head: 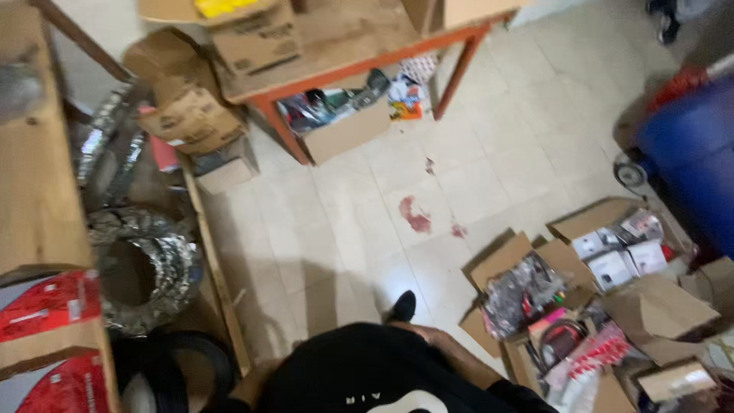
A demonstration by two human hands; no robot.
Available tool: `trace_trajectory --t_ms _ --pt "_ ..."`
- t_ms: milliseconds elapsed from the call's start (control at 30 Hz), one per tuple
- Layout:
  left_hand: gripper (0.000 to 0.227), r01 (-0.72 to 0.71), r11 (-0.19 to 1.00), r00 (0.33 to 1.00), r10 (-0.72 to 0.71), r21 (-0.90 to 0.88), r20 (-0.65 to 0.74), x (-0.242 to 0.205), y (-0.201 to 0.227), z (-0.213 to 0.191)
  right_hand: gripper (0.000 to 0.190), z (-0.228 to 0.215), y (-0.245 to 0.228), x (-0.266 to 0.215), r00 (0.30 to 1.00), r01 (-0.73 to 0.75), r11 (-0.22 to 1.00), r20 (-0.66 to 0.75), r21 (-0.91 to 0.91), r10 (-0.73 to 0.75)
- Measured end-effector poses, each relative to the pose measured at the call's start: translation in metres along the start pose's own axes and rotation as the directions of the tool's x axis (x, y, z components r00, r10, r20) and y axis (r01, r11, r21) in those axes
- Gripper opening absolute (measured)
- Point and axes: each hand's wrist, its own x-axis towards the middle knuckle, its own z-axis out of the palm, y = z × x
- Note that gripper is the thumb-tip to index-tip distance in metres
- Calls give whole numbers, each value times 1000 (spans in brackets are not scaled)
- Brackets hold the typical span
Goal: The person opens small boxes containing mechanical parts, removes the parts from plastic bags, and inspects them. They then place the parts back into the bags and boxes, and move the boxes to a nearby shelf.
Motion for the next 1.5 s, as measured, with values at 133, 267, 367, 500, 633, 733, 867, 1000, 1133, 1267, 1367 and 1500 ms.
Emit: trace_trajectory --t_ms 133,267,367,500,633,733,867,1000,1133,1267,1367,1500 --pt "95 -24 992 995 11 125 104 83 62 23 105 -31 -63 -85 997 -36 995 -62 97 42" --pt "100 -83 969 987 49 234 150 194 130 39 99 -108 -196 -83 979 -151 988 -146 -26 146" --pt "97 -147 965 981 115 215 155 269 192 41 95 -161 -253 -91 960 -225 967 -197 -118 200" --pt "95 -201 964 962 160 175 220 347 268 23 90 -218 -307 -93 924 -300 928 -307 -219 227" --pt "101 -158 985 952 135 64 273 447 335 -8 85 -297 -356 -109 860 -394 865 -455 -311 228" --pt "99 -69 989 952 27 128 305 511 396 -49 81 -356 -366 -111 806 -464 814 -548 -350 224" --pt "78 -156 982 926 106 110 362 559 477 -111 75 -403 -368 -113 729 -558 749 -643 -358 236" --pt "59 -97 927 968 3 362 253 624 521 -159 70 -476 -372 -123 651 -653 658 -722 -374 235" --pt "44 -195 975 981 194 110 12 660 598 -191 66 -599 -266 -151 613 -708 574 -761 -412 210" --pt "35 -267 957 947 239 -111 -216 688 710 -225 70 -717 -274 -136 704 -646 667 -628 -372 331" --pt "33 -306 939 910 240 -158 -337 692 810 -243 69 -818 -300 -141 699 -653 709 -573 -267 428" --pt "25 -392 909 822 278 -140 -497 681 942 -257 66 -942 -359 -156 720 -693 618 -364 -370 590"
